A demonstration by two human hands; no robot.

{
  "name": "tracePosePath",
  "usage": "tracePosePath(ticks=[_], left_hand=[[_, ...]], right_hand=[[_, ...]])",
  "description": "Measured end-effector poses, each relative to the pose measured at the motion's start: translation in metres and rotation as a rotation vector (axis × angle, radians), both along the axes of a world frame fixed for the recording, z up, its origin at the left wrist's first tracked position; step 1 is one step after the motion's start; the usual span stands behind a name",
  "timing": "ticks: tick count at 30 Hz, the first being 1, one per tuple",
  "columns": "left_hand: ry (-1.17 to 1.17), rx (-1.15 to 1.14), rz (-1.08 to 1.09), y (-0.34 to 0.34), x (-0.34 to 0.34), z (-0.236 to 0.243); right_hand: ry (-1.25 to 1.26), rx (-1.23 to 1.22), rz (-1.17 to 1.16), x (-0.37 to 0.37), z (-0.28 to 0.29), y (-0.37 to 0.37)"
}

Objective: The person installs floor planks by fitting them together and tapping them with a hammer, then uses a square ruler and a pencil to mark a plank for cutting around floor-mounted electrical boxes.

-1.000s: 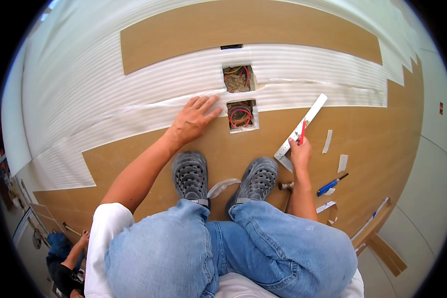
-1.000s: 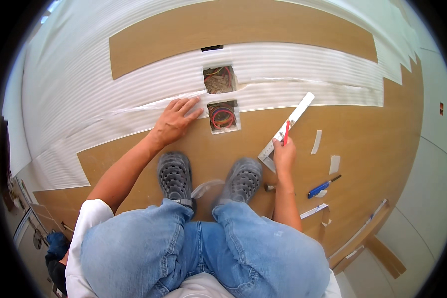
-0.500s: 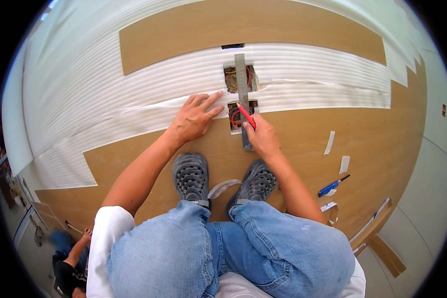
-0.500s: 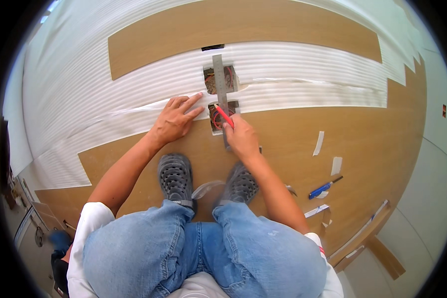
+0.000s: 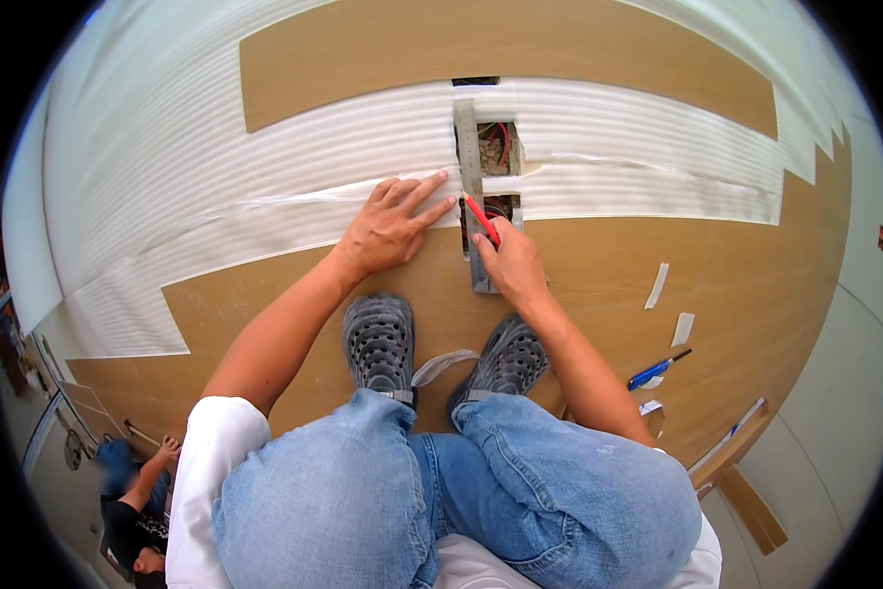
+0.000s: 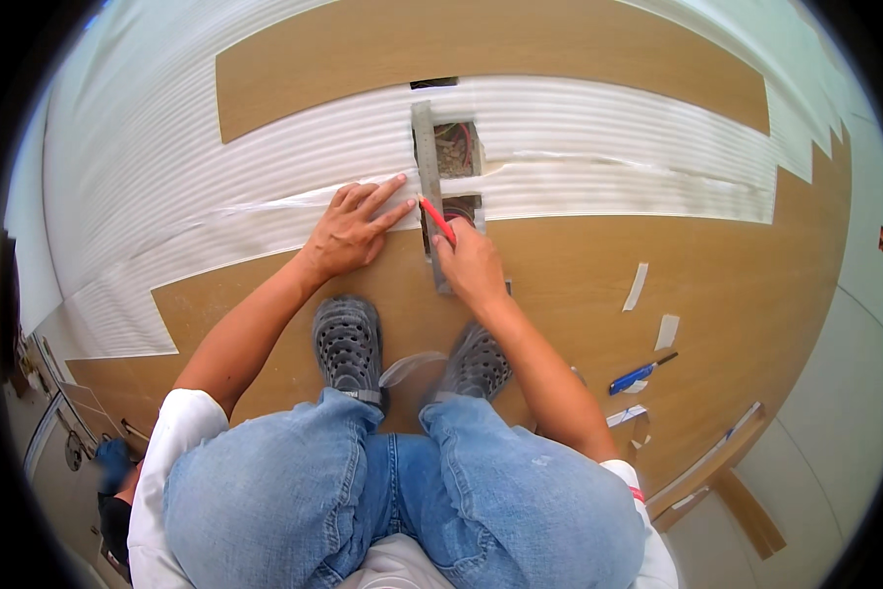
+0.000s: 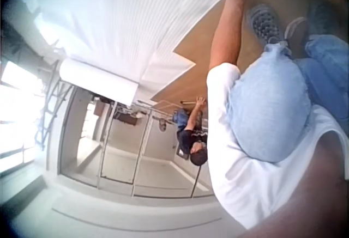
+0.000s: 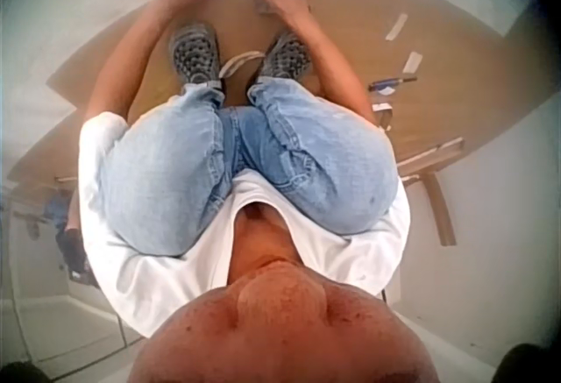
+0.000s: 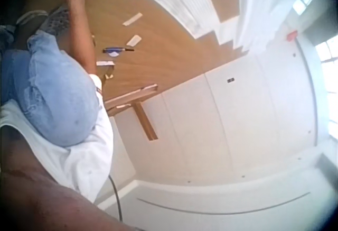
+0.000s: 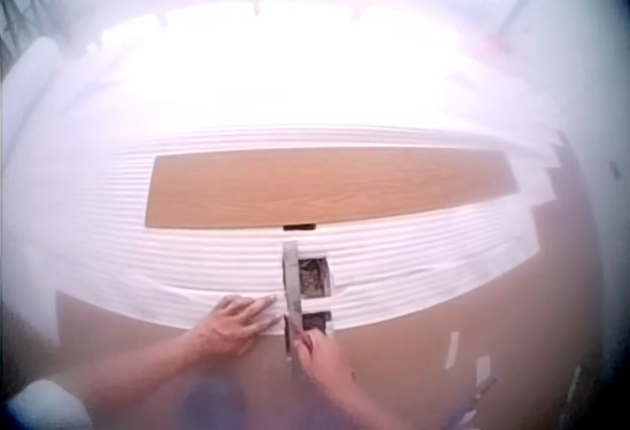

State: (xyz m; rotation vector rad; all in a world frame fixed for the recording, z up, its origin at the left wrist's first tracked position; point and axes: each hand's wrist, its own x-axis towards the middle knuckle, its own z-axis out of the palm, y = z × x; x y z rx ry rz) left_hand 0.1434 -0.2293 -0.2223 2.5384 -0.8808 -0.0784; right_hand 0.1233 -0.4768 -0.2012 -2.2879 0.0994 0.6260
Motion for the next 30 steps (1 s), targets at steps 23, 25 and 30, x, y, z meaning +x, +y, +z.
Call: tracePosePath(ticks=[23, 25, 30], left_hand=[[-0.124, -0.369, -0.015, -0.025, 0.051, 0.049], [0.24, -0.386, 0.123, -0.027, 0.043, 0.042], [0.794, -0.506, 0.446, -0.041, 0.043, 0.032]], right_hand=[[0.637, 0.997, -0.217, 0.049, 0.131, -0.024], [0.479, 0.911, -0.228, 0.08, 0.12, -0.03], [-0.065, 0.368, 0.024, 0.104, 0.034, -0.018]])
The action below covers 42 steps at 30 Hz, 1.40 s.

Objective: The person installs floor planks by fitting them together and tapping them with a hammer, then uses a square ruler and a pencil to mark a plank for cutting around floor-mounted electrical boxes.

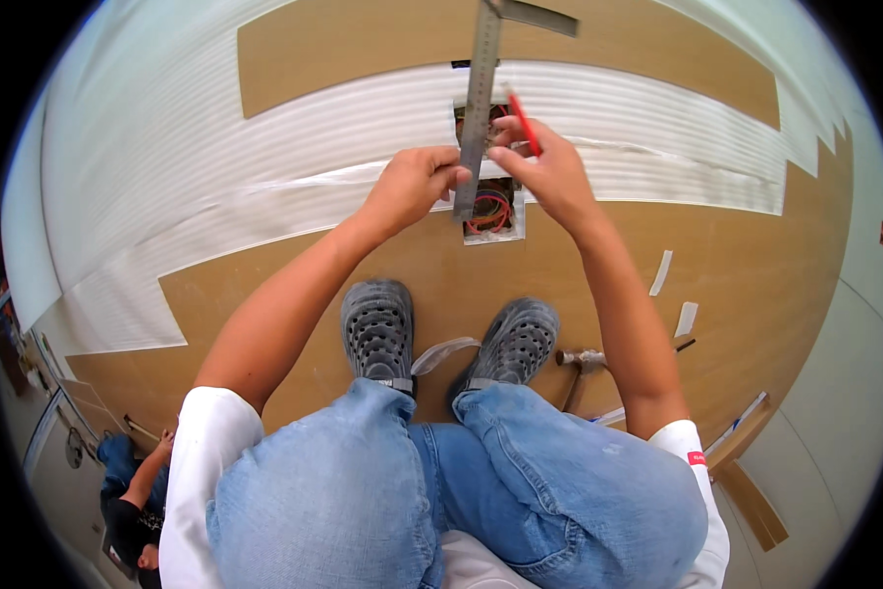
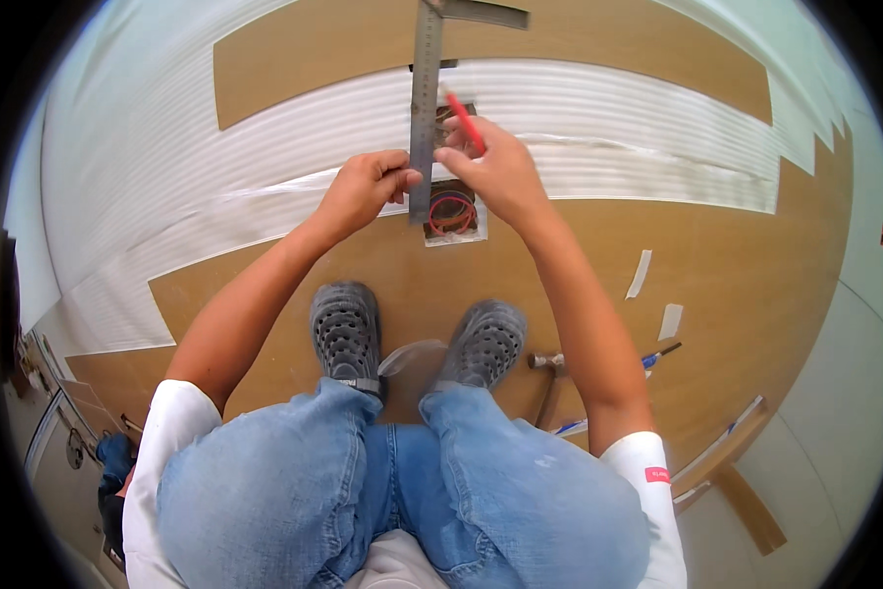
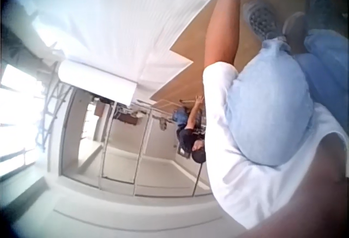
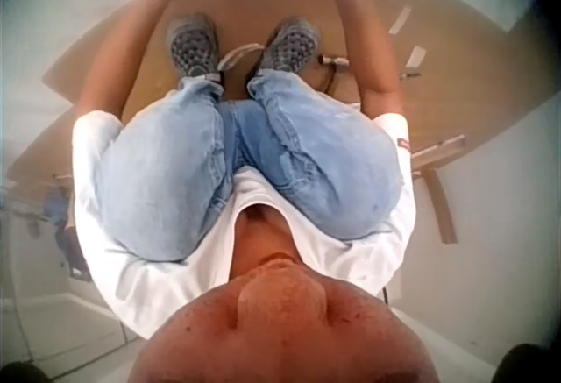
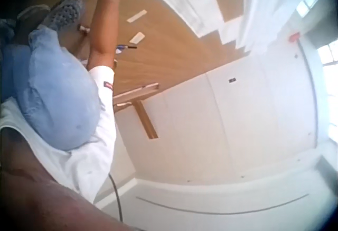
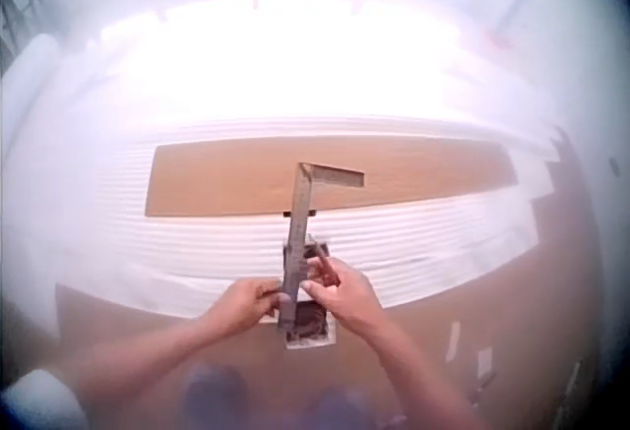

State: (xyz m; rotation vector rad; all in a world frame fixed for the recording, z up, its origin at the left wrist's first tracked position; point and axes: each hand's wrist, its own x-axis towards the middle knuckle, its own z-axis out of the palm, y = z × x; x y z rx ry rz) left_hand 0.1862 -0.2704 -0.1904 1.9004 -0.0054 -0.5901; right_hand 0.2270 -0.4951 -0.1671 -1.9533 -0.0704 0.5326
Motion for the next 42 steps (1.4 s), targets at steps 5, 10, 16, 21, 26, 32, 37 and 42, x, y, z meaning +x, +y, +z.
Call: tracePosePath(ticks=[5, 10, 16, 21, 26, 32, 37, 42], left_hand=[[0.125, -0.036, 0.056, 0.002, 0.009, -0.019], [0.125, 0.084, 0.02, -0.003, 0.016, -0.023], [-0.119, 0.258, -0.077, 0.002, 0.005, -0.031], [-0.194, 0.323, -0.115, 0.003, 0.006, -0.031], [-0.166, 0.319, -0.104, 0.0, 0.005, -0.03], [-0.329, 0.317, -0.143, 0.008, -0.011, -0.037], [-0.549, 0.29, -0.248, 0.016, -0.032, -0.043], [-0.693, 0.265, -0.23, 0.018, -0.039, -0.044]], right_hand=[[0.083, 0.03, 0.06, 0.014, -0.038, 0.016], [0.123, 0.058, 0.108, 0.032, -0.052, 0.02], [0.143, 0.0, 0.133, 0.037, -0.063, 0.024], [0.172, 0.0, 0.119, 0.035, -0.063, 0.027], [0.201, 0.054, 0.078, 0.033, -0.075, 0.02], [0.212, 0.081, 0.068, 0.032, -0.079, 0.02], [0.19, 0.065, 0.068, 0.031, -0.079, 0.02], [0.204, 0.076, 0.053, 0.031, -0.074, 0.023]])
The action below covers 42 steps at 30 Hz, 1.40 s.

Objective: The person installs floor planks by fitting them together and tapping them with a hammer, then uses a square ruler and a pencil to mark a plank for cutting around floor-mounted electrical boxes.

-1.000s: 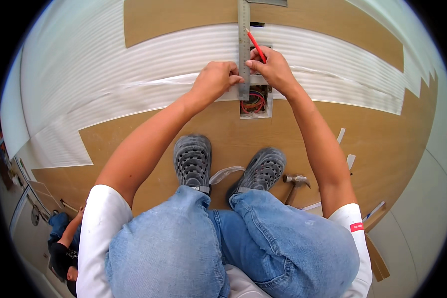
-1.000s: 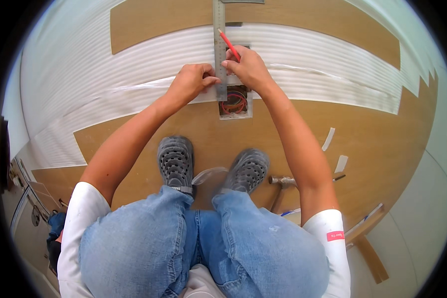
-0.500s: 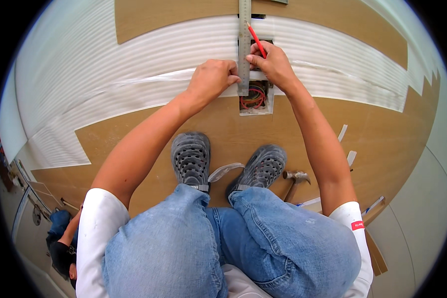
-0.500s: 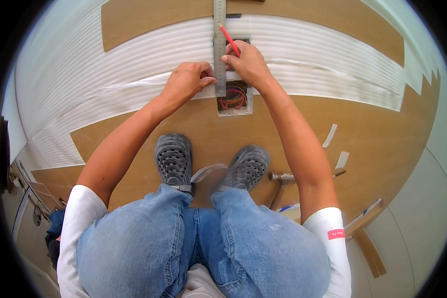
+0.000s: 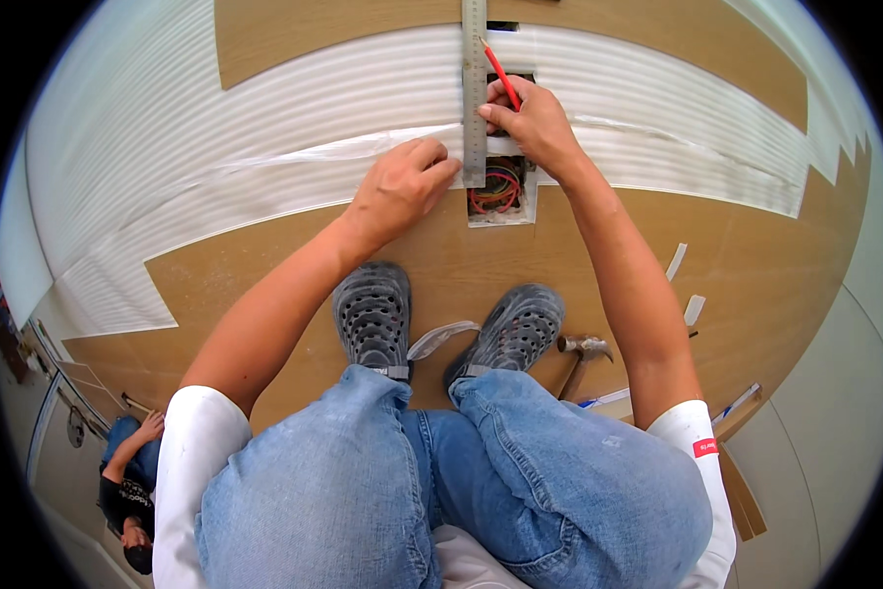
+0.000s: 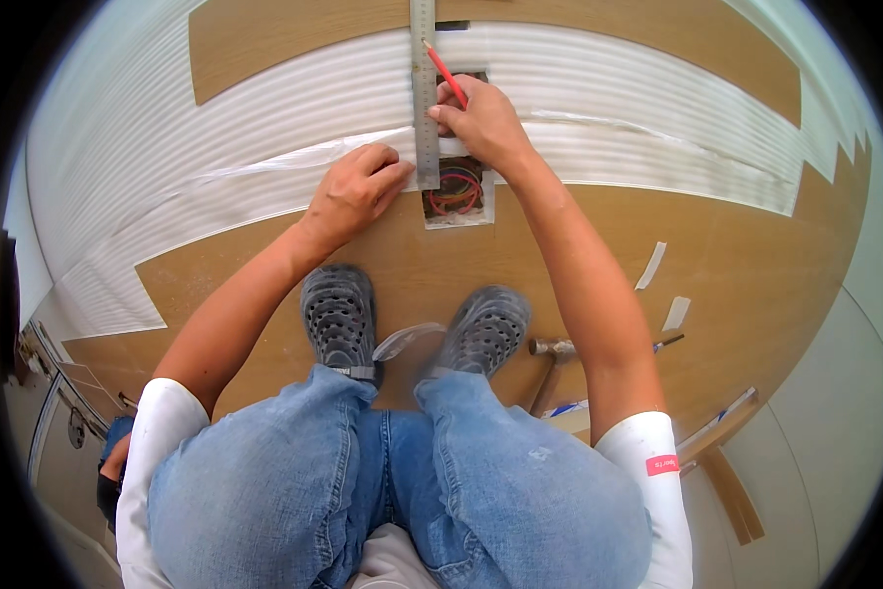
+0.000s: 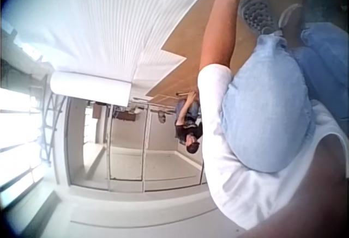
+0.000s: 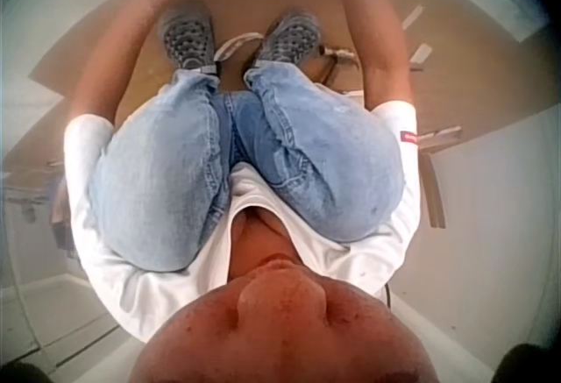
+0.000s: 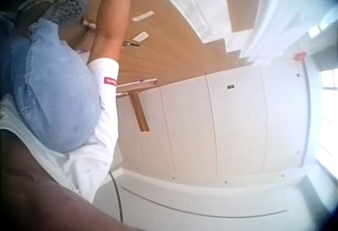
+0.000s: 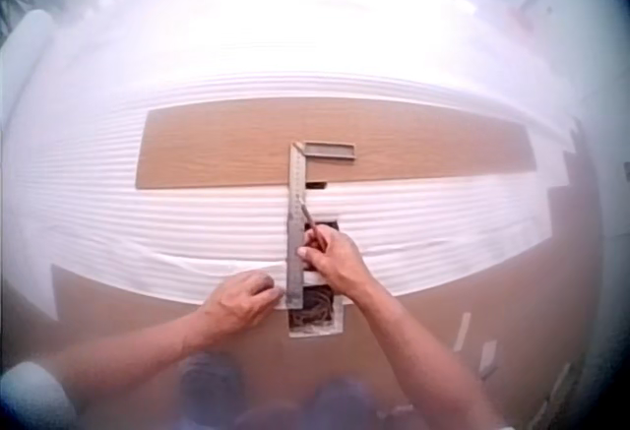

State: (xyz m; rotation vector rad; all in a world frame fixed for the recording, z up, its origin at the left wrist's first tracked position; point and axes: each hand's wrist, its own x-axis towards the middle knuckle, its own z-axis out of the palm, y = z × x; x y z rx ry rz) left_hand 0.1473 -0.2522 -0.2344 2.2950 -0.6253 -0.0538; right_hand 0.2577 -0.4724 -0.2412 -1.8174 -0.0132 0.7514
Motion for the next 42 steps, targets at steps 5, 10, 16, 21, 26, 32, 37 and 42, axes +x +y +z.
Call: tracePosePath(ticks=[5, 10, 16, 21, 26, 32, 37, 42], left_hand=[[-0.004, -0.034, 0.008, -0.002, -0.002, 0.0], [0.011, -0.031, 0.009, -0.004, -0.002, 0.002], [0.021, 0.005, 0.014, -0.006, -0.003, 0.001], [0.035, 0.022, 0.005, -0.004, -0.005, -0.001], [0.03, 0.008, 0.017, -0.004, -0.006, -0.002], [0.019, 0.007, 0.013, -0.003, -0.006, -0.002], [0.008, 0.012, 0.016, -0.002, -0.007, -0.003], [0.015, 0.01, 0.021, -0.003, -0.007, -0.004]], right_hand=[[0.023, 0.025, -0.018, 0.0, 0.001, 0.002], [-0.004, -0.01, -0.002, 0.001, -0.004, 0.003], [-0.008, 0.018, -0.012, -0.001, -0.008, 0.003], [-0.027, -0.013, 0.007, -0.001, -0.007, 0.003], [-0.023, 0.001, -0.008, -0.001, -0.008, 0.002], [-0.024, -0.005, -0.001, -0.001, -0.008, 0.001], [-0.02, -0.018, 0.005, -0.001, -0.007, 0.001], [0.006, 0.023, -0.019, -0.001, -0.007, 0.0]])
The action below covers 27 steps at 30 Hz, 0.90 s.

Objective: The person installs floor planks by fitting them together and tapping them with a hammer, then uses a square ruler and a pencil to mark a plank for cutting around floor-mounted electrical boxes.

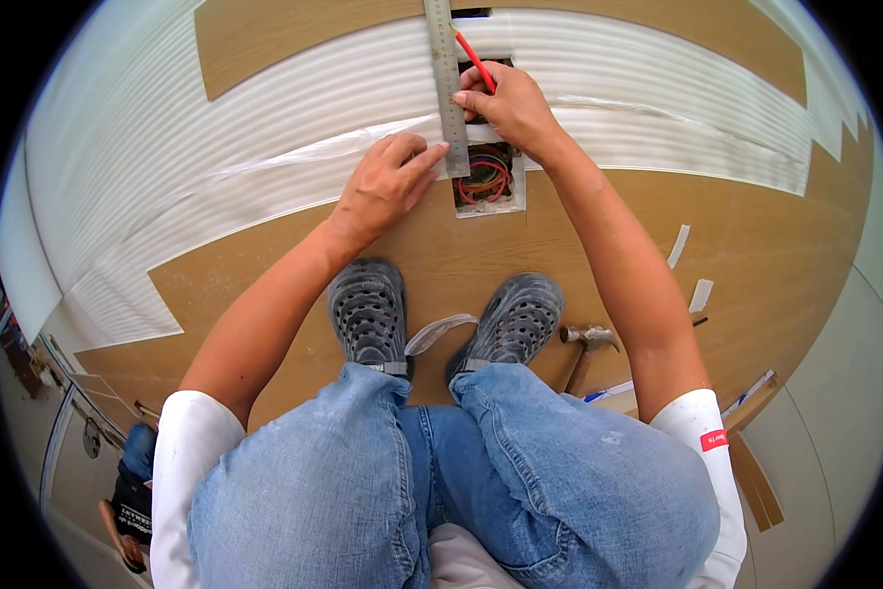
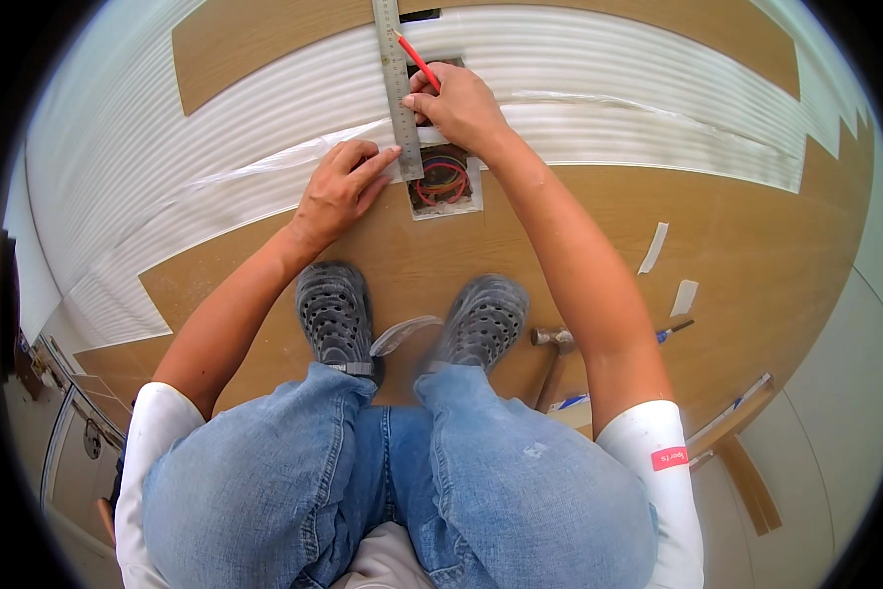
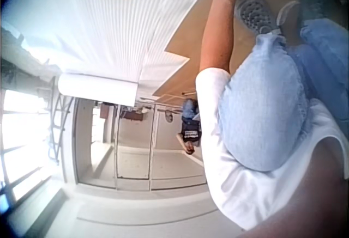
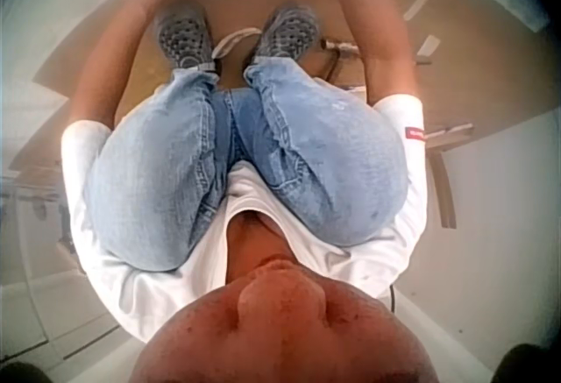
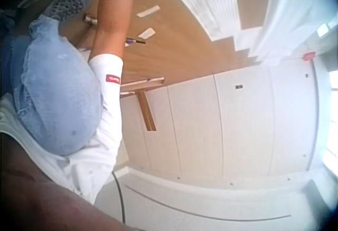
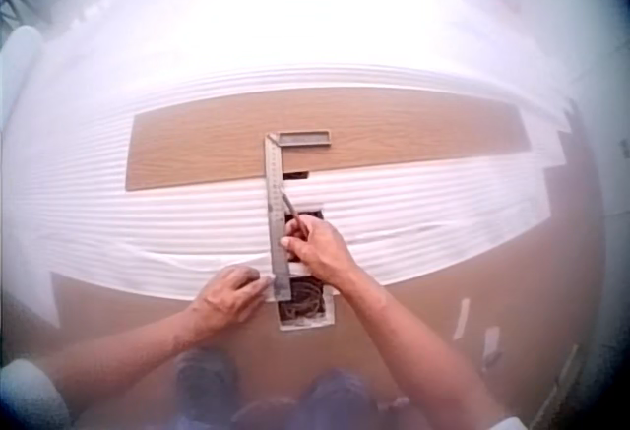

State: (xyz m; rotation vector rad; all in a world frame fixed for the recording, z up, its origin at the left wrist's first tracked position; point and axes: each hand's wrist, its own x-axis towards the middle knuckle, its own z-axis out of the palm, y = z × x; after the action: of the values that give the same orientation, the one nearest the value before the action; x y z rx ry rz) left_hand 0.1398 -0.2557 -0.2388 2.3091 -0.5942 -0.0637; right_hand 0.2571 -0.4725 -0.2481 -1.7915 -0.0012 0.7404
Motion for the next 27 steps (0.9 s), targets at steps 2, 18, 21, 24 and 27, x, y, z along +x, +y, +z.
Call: tracePosePath(ticks=[2, 18, 21, 24, 27], left_hand=[[-0.001, 0.0, 0.003, 0.0007, -0.0004, 0.0006], [-0.022, 0.003, 0.011, 0.0007, -0.0012, 0.0], [-0.029, -0.004, 0.015, 0.0003, -0.0019, -0.0021], [-0.021, -0.009, 0.011, 0.001, -0.0024, -0.0031], [-0.031, -0.008, 0.013, 0.0004, -0.0026, -0.003]], right_hand=[[0.018, 0.0, 0.012, 0.0011, 0.0032, 0.001], [0.103, 0.08, -0.034, 0.0047, 0.0113, 0.0024], [0.077, 0.07, -0.012, 0.0039, 0.007, 0.0013], [0.079, 0.055, 0.0, 0.0031, 0.0082, 0.0028], [0.092, 0.053, 0.018, 0.0044, 0.0085, 0.0023]])
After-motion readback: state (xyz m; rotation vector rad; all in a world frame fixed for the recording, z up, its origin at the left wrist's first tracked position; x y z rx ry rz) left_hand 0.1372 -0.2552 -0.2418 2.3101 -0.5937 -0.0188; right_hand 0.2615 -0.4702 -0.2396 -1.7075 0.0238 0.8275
